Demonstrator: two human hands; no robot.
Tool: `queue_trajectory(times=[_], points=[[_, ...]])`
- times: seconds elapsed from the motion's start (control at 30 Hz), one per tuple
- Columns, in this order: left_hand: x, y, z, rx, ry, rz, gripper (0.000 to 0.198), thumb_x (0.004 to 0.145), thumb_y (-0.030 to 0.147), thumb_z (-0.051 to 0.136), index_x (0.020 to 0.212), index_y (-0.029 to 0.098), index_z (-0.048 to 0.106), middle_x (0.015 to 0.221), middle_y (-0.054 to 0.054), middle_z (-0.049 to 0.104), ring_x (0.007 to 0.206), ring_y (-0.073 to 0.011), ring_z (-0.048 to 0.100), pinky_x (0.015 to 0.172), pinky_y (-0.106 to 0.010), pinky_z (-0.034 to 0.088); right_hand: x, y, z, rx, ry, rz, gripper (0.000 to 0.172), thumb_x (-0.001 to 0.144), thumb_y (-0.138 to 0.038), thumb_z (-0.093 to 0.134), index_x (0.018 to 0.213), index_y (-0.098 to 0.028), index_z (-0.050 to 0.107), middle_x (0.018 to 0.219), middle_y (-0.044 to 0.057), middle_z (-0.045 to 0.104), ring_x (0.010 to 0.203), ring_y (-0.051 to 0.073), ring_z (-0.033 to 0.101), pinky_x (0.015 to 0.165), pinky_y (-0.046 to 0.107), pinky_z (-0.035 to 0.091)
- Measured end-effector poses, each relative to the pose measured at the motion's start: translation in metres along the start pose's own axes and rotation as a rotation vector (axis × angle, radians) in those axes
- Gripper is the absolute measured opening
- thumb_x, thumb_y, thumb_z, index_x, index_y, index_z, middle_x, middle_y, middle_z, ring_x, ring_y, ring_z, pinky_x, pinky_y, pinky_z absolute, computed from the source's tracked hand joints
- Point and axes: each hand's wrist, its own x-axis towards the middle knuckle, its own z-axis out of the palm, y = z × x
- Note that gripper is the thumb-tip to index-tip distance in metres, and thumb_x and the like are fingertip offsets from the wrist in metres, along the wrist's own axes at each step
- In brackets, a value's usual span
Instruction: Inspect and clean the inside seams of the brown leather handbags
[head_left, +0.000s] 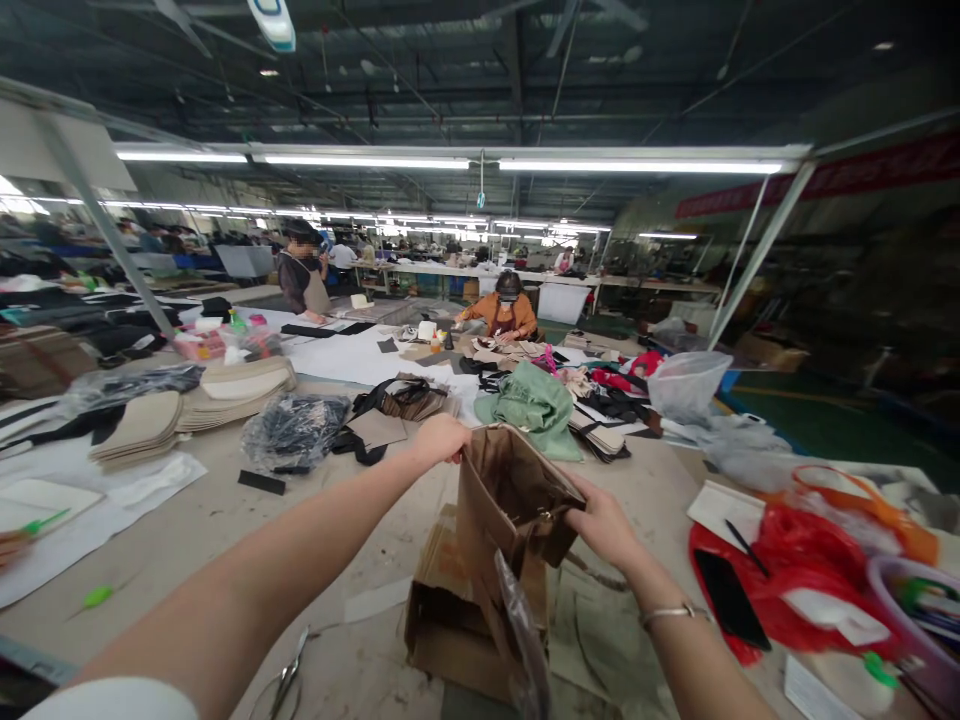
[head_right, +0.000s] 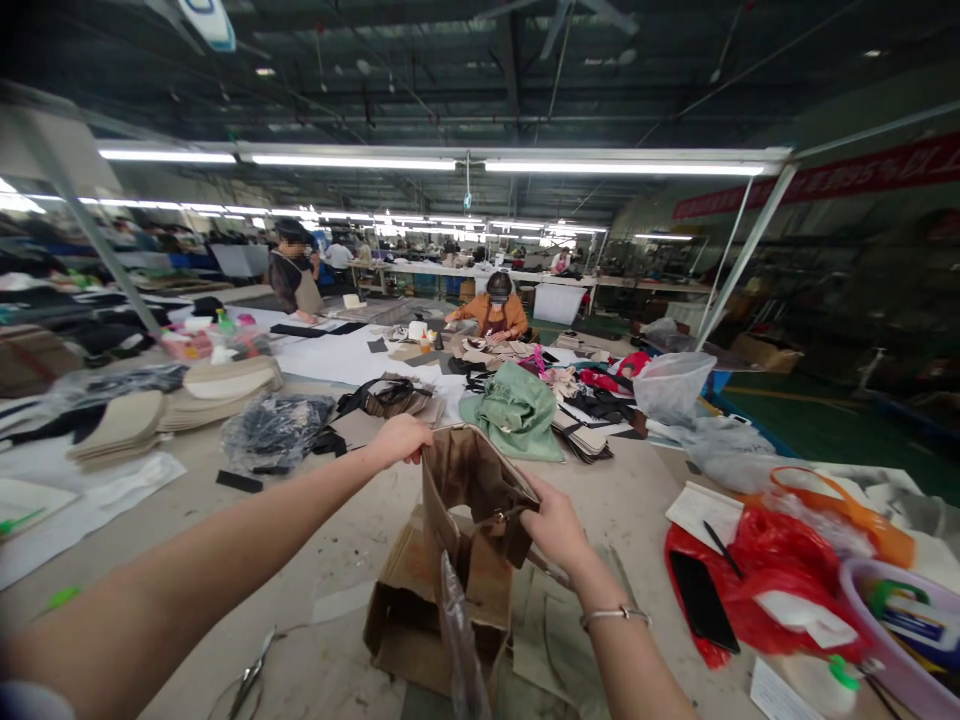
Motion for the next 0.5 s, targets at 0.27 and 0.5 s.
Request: queue_trajectory(times=[0.27, 0.5], points=[[-0.063, -0.017, 0.003, -0.176, -0.136, -0.19, 0.023, 0.068, 0.026, 0.048, 0.052, 0.012, 0.055, 0.047, -0.005, 0.061, 0.038, -0.0128, 0.054, 0.041, -0.021, 0.041, 0.031, 0.002, 0.001, 0.284, -0.219, -0.062, 0.063, 0.055, -0.009, 0.041, 0.113, -0.019, 0.06, 0.107, 0.0, 0.065, 0.098, 0.02, 0.058, 0.088, 0.035, 0.045], [-0.124, -0.035, 0.002, 0.078, -0.202, -0.132, 0.052, 0.082, 0.054, 0.035, 0.058, 0.015, 0.059, 0.054, -0.005, 0.063, 0.05, -0.0169, 0.058, 0.056, -0.027, 0.043, 0.021, 0.002, 0.029, 0.192, -0.304, -0.109, 0.054, 0.053, -0.006, 0.038, 0.098, -0.017, 0.064, 0.091, 0.0, 0.065, 0.091, 0.018, 0.057, 0.085, 0.03, 0.043]])
